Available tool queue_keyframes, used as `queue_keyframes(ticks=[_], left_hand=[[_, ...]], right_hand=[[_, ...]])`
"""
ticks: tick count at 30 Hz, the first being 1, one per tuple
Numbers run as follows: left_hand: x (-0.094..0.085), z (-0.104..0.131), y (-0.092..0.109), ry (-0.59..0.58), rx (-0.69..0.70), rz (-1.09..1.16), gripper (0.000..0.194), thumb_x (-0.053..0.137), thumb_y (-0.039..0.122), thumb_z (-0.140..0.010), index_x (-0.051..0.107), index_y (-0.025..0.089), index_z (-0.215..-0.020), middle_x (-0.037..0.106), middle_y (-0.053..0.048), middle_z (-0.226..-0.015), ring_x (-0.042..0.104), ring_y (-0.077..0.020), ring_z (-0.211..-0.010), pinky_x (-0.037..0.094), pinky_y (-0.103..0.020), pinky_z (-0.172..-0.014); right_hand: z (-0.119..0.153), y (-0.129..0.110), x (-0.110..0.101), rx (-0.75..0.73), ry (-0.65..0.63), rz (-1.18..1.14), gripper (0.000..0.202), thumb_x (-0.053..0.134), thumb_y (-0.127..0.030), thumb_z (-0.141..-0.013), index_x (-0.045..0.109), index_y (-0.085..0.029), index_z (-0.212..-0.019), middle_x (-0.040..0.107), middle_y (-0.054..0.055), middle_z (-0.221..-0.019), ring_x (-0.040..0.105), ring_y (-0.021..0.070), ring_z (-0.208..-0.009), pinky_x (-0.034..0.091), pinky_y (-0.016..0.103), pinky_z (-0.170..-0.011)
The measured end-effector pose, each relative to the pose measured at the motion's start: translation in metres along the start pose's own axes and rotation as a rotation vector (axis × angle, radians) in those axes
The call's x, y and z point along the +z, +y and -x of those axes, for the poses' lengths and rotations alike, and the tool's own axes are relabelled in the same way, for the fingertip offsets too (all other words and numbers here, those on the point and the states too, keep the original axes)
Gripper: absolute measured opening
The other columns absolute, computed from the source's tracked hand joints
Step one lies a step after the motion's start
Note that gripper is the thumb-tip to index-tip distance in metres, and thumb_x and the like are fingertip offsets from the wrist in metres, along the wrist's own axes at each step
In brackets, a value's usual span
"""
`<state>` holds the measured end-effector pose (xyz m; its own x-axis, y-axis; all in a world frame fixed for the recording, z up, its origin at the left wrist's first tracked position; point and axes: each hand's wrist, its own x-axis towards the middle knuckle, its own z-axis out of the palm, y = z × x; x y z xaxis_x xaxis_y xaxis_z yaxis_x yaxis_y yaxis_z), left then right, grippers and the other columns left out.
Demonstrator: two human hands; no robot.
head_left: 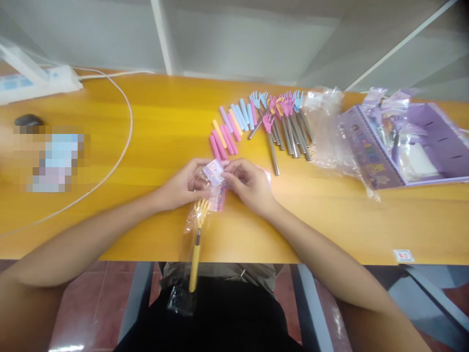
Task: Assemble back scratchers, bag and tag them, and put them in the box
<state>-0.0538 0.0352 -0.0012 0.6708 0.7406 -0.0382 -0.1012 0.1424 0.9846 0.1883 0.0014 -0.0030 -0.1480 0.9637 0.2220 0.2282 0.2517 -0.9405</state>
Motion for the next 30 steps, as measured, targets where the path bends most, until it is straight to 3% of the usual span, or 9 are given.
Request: queue_keyframes(ticks=[6, 13, 19, 26, 30], left_hand=[[0.0, 0.003, -0.001, -0.023, -0.04, -0.024, 0.07, 0.094, 0.025, -0.089, 0.052, 0.025, -0.144, 0.07, -0.007, -0.125, 0.077, -0.0139, -0.092, 0.063, -0.027, -0.083], [-0.001, 0.004, -0.001, -0.045, -0.065, -0.034, 0.07, 0.093, 0.024, -0.089, 0.05, 0.025, -0.144, 0.071, -0.007, -0.122, 0.074, -0.0121, -0.084, 0.06, -0.025, -0.077], [0.001, 0.004, 0.003, -0.055, -0.071, -0.058, 0.068, 0.092, 0.025, -0.09, 0.05, 0.025, -0.144, 0.071, -0.007, -0.123, 0.074, -0.0128, -0.084, 0.06, -0.026, -0.076], [0.003, 0.006, 0.001, -0.068, -0.01, -0.088, 0.065, 0.09, 0.022, -0.092, 0.054, 0.024, -0.145, 0.068, -0.013, -0.141, 0.074, -0.0248, -0.124, 0.062, -0.034, -0.097], [0.003, 0.005, 0.0, -0.069, 0.037, -0.07, 0.064, 0.091, 0.021, -0.091, 0.054, 0.025, -0.144, 0.069, -0.012, -0.141, 0.072, -0.0255, -0.129, 0.06, -0.034, -0.102]], right_hand=[[-0.001, -0.009, -0.008, -0.165, -0.065, 0.183, 0.015, 0.071, -0.03, -0.106, 0.075, -0.024, -0.119, 0.072, -0.001, -0.085, 0.06, 0.0126, -0.065, 0.05, 0.03, -0.067], [-0.001, -0.015, -0.011, -0.23, -0.063, 0.269, 0.016, 0.072, -0.028, -0.106, 0.079, -0.025, -0.12, 0.069, -0.002, -0.077, 0.057, 0.0129, -0.062, 0.05, 0.03, -0.067], [-0.002, -0.016, -0.014, -0.248, -0.083, 0.301, 0.014, 0.07, -0.026, -0.107, 0.079, -0.026, -0.119, 0.074, 0.0, -0.091, 0.056, 0.0125, -0.064, 0.051, 0.031, -0.068], [-0.004, -0.014, -0.016, -0.327, -0.213, 0.254, 0.019, 0.065, -0.026, -0.11, 0.079, -0.028, -0.123, 0.068, 0.003, -0.096, 0.062, 0.0163, -0.079, 0.052, 0.032, -0.073], [-0.002, -0.015, -0.016, -0.308, -0.228, 0.256, 0.02, 0.065, -0.03, -0.111, 0.078, -0.027, -0.126, 0.069, 0.004, -0.102, 0.064, 0.0175, -0.084, 0.054, 0.034, -0.076]])
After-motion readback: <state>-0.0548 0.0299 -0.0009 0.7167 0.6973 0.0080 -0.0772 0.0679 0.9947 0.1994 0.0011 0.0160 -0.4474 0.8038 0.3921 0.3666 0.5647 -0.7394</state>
